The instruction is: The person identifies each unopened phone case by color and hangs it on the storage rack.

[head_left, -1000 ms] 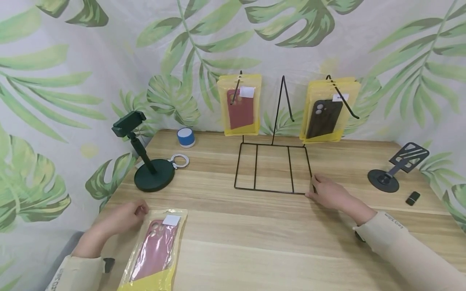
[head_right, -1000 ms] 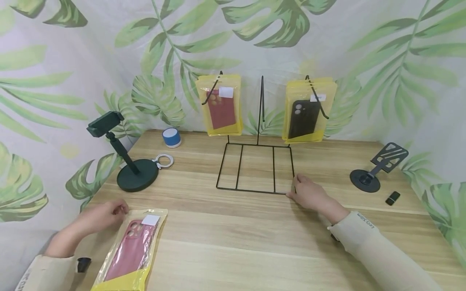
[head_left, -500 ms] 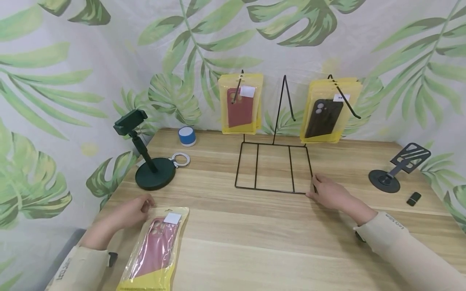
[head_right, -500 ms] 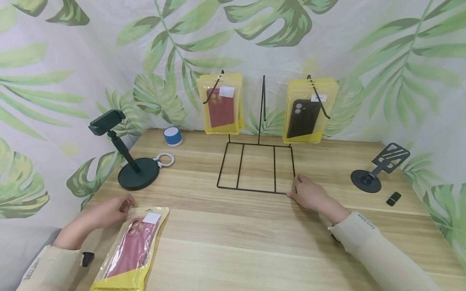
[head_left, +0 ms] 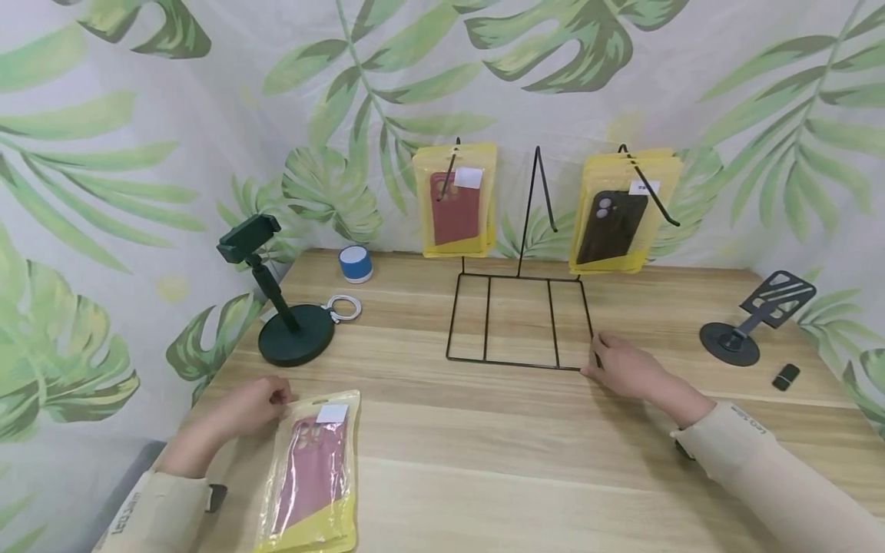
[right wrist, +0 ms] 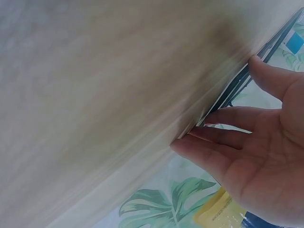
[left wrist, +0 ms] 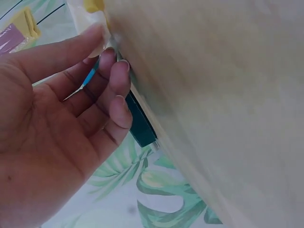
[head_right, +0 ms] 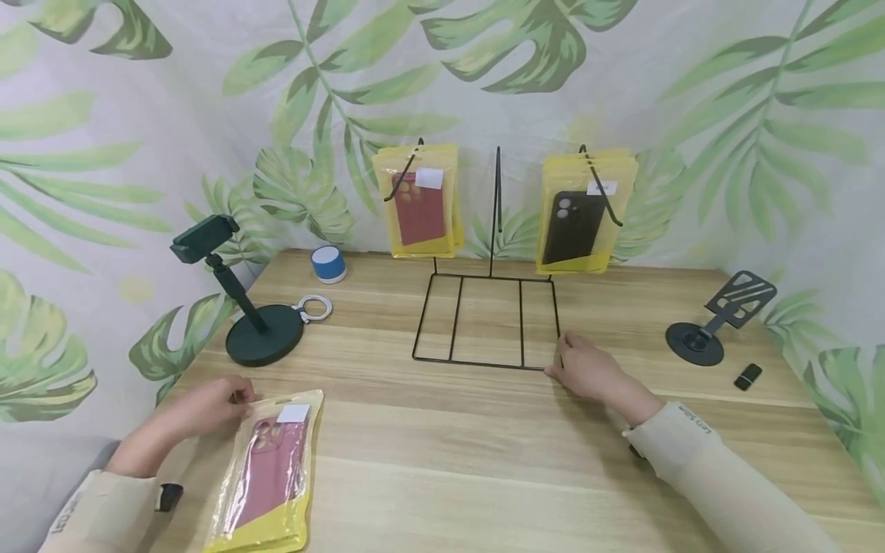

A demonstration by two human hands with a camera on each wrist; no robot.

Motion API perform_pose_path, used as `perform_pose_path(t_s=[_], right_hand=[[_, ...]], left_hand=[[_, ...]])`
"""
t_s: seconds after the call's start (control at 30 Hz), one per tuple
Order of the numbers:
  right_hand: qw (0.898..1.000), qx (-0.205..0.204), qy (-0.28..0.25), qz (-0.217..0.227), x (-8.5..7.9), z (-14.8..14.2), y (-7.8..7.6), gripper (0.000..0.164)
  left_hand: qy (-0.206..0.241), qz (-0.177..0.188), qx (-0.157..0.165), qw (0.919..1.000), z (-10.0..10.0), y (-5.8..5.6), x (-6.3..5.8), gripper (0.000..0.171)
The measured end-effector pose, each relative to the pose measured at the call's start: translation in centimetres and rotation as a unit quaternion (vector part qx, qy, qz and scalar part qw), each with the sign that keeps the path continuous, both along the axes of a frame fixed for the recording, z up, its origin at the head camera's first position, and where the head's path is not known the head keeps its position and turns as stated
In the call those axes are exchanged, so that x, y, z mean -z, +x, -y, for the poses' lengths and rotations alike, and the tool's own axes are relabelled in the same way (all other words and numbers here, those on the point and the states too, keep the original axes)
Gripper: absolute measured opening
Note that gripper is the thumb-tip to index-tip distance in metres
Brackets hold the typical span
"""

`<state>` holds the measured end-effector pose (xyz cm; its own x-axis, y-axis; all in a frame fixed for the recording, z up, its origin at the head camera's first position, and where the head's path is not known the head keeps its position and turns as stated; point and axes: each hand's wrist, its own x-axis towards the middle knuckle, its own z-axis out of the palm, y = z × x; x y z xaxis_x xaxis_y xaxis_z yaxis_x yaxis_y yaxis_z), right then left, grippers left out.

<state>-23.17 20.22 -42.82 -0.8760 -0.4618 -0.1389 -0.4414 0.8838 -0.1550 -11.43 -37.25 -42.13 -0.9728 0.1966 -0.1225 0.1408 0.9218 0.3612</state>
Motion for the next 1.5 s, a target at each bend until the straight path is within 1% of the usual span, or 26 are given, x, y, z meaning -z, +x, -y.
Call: perform_pose_path(t_s=[0.1, 0.17, 0.27, 0.33, 0.43, 0.53, 0.63, 0.73, 0.83, 0.97, 1.07, 1.13, 1.2, 1.27, 1.3, 1.37, 1.43, 1.47, 1.5], right_hand=[[1.0, 0.0, 0.001, 0.003, 0.0, -0.1, 0.0, 0.067], [1.0, 0.001, 0.001, 0.005, -0.1, -0.1, 0.0, 0.067], [1.0, 0.002, 0.002, 0.007, -0.1, -0.1, 0.0, 0.067], [1.0, 0.003, 0.002, 0.009, -0.1, 0.0, 0.0, 0.068], [1.0, 0.001, 0.003, 0.009, 0.0, -0.1, 0.0, 0.068], [1.0, -0.001, 0.003, 0.009, 0.0, -0.1, 0.0, 0.068], [1.0, -0.001, 0.001, 0.008, 0.0, -0.1, 0.0, 0.068], [1.0, -0.001, -0.002, 0.005, -0.1, -0.1, 0.0, 0.067], [1.0, -0.003, -0.002, 0.0, -0.1, 0.0, 0.0, 0.066], [1.0, -0.003, -0.002, 0.001, -0.1, 0.0, 0.1, 0.066], [1.0, -0.002, -0.003, 0.004, -0.2, -0.1, 0.1, 0.066], [1.0, -0.001, -0.003, 0.004, -0.2, -0.1, 0.1, 0.066], [1.0, -0.001, -0.004, 0.004, -0.2, -0.1, 0.1, 0.067], [1.0, 0.0, -0.004, 0.004, -0.3, 0.0, 0.1, 0.067], [1.0, 0.0, -0.003, 0.005, -0.3, 0.0, 0.1, 0.067], [1.0, 0.002, -0.002, 0.008, -0.3, 0.0, 0.1, 0.067], [1.0, 0.003, 0.0, 0.009, -0.3, 0.0, 0.1, 0.067], [1.0, 0.004, 0.001, 0.008, -0.3, 0.0, 0.1, 0.067], [1.0, 0.005, 0.001, 0.007, -0.2, 0.0, 0.1, 0.067]], left_hand=[[0.009, -0.006, -0.004, 0.9999, 0.1, 0.2, -0.2, 0.012], [0.017, -0.011, -0.004, 0.9998, 0.1, 0.2, -0.7, 0.012], [0.04, -0.013, -0.012, 0.9991, -0.2, 0.2, -1.7, 0.008], [0.067, -0.011, -0.025, 0.9974, -0.6, 0.1, -2.5, 0.004], [0.127, -0.023, -0.045, 0.9906, -1.5, 0.0, -3.9, 0.002], [0.194, -0.047, -0.049, 0.9786, -2.5, -0.3, -5.2, 0.006], [0.253, -0.075, -0.033, 0.964, -3.7, -0.6, -6.1, 0.009], [0.299, -0.103, -0.018, 0.9485, -5.0, -1.0, -6.9, 0.009], [0.344, -0.136, -0.008, 0.9291, -6.5, -1.5, -7.9, 0.01], [0.392, -0.183, -0.002, 0.9013, -9.1, -2.5, -9.6, 0.013], [0.436, -0.21, 0.004, 0.875, -11.3, -3.6, -11.1, 0.01], [0.471, -0.221, 0.005, 0.8541, -12.8, -4.4, -12.1, 0.002], [0.505, -0.229, 0.01, 0.832, -14.3, -5.4, -13.1, 0.003], [0.524, -0.239, 0.01, 0.8177, -15.6, -6.2, -14.1, 0.009], [0.528, -0.245, 0.01, 0.8131, -16.2, -6.7, -14.6, 0.01], [0.531, -0.257, 0.008, 0.8074, -17.2, -7.5, -15.4, 0.009], [0.532, -0.266, 0.003, 0.8039, -18.1, -8.4, -16.0, 0.009], [0.533, -0.27, 0.003, 0.8017, -18.4, -8.8, -16.2, 0.006], [0.531, -0.274, 0.001, 0.8016, -18.7, -9.2, -16.4, 0.004]])
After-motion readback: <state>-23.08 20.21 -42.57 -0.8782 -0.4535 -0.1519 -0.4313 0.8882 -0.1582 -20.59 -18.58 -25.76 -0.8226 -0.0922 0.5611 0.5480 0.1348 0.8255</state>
